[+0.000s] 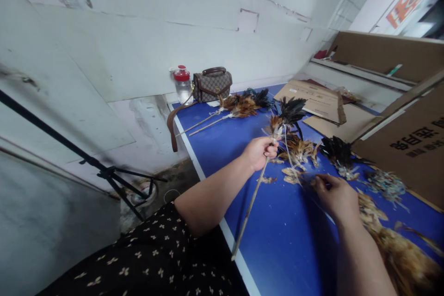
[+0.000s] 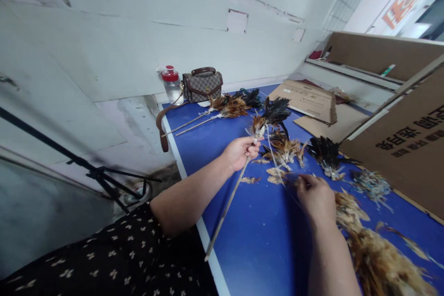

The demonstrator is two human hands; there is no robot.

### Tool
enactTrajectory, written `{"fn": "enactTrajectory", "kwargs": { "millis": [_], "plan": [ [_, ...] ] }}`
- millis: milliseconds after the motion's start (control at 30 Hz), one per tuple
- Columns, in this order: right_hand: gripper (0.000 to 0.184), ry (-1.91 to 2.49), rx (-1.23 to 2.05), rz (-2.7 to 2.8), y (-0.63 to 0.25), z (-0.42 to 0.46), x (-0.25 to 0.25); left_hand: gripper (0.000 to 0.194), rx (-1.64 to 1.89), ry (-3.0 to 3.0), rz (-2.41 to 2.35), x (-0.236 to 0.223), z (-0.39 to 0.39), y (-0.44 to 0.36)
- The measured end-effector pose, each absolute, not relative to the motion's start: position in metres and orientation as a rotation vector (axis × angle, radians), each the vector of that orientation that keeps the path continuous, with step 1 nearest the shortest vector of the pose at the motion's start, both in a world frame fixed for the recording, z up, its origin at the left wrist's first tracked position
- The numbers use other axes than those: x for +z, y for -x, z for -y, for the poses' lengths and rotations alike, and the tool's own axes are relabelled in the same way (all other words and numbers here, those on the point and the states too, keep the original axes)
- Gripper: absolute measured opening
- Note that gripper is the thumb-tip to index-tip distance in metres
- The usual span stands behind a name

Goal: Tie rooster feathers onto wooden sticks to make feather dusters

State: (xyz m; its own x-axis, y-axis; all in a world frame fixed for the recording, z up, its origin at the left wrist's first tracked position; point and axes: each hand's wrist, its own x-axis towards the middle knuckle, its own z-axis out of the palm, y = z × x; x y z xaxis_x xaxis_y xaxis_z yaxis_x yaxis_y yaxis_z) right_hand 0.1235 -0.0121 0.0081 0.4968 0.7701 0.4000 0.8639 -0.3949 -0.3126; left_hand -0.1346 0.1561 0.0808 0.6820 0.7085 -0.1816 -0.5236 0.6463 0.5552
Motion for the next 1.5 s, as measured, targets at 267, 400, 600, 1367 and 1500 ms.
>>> {"fn": "enactTrajectory", "kwargs": {
  "millis": [267,400,600,1367,1500],
  "plan": [
    [0.04,2.041,-0.199,1.697,-0.091,-0.018,0.027,0.03,0.68,-0.32,0.023,0.094,-0.15,0.159],
    [0.036,1.821,-0.057,2.028,-0.048,-0.058,0.028,0.033,0.636,-0.292,0.094,0.091,-0.151,0.161],
    [0.035,1.758,0.019,2.243,-0.017,-0.07,0.016,0.04,0.613,-0.291,0.073,0.091,-0.152,0.16],
    [0.045,1.793,-0.222,2.166,-0.011,0.064,0.05,0.034,0.607,-0.266,0.035,0.092,-0.148,0.156],
    [0.05,1.646,-0.078,2.445,0.038,0.031,0.031,0.034,0.616,-0.277,-0.002,0.094,-0.146,0.156]
  ]
}}
